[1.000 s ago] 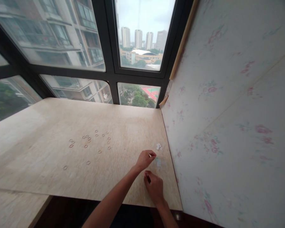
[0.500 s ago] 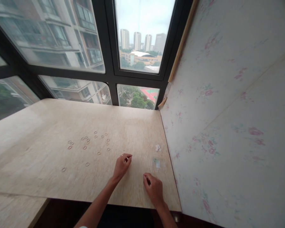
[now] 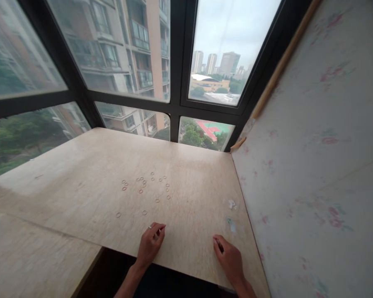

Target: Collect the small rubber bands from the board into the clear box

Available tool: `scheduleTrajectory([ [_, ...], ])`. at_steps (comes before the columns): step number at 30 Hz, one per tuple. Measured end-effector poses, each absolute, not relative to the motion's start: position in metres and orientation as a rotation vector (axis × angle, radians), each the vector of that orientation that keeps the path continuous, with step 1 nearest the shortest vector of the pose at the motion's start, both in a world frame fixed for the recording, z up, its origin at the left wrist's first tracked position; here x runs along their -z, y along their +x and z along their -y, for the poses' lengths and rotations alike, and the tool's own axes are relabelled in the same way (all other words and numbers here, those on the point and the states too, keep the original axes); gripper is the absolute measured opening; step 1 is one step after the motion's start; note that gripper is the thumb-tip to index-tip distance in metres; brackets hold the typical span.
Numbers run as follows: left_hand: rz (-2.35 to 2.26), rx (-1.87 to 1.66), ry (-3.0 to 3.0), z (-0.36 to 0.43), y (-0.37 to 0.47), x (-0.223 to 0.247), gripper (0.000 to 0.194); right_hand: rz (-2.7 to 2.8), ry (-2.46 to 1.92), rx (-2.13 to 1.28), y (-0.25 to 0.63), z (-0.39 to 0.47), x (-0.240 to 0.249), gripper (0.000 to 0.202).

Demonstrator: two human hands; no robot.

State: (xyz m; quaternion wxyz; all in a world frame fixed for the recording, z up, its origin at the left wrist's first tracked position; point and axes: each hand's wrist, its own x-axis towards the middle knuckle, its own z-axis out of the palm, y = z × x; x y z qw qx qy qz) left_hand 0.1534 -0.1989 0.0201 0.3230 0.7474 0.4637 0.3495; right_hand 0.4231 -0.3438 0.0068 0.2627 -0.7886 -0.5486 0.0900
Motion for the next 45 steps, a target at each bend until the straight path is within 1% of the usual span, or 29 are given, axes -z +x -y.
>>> scheduleTrajectory([
  [4, -1.255, -0.968, 1.889, 0.193, 0.128, -0.016, 0.024, 1.605, -2.058, -0.351, 0.408, 0.324, -0.016, 0.036],
  [7, -1.25, -1.027, 1.845, 0.186, 0.117, -0.014, 0.022, 1.695, -2.006, -0.4, 0.385, 0.291, -0.027, 0.036],
  [15, -1.176, -1.024, 1.805, 0.182, 0.108, -0.009, 0.019, 1.995, -2.019, -0.452, 0.308, 0.141, -0.066, 0.033],
  [19, -1.114, -0.99, 1.82, 0.186, 0.104, -0.004, 0.02, 2.065, -2.066, -0.475, 0.288, 0.072, -0.072, 0.037],
  [22, -1.096, -0.999, 1.825, 0.189, 0.103, -0.004, 0.019, 2.106, -2.173, -0.474, 0.286, 0.04, -0.069, 0.039],
  [26, -1.097, -1.003, 1.818, 0.191, 0.103, -0.005, 0.019, 2.199, -2.282, -0.449, 0.29, 0.02, -0.066, 0.038],
  [32, -1.11, -0.987, 1.827, 0.192, 0.103, -0.003, 0.019, 2.363, -2.302, -0.383, 0.291, 0.009, -0.064, 0.032],
  [37, -1.128, -0.985, 1.835, 0.192, 0.104, -0.003, 0.019, 2.401, -2.309, -0.359, 0.292, 0.002, -0.06, 0.032],
  [41, -1.129, -0.991, 1.865, 0.192, 0.105, -0.004, 0.018, 2.399, -2.287, -0.41, 0.295, -0.002, -0.056, 0.032],
  [45, -1.147, -1.01, 1.881, 0.194, 0.107, -0.005, 0.019, 2.361, -2.237, -0.56, 0.3, -0.002, -0.053, 0.031],
])
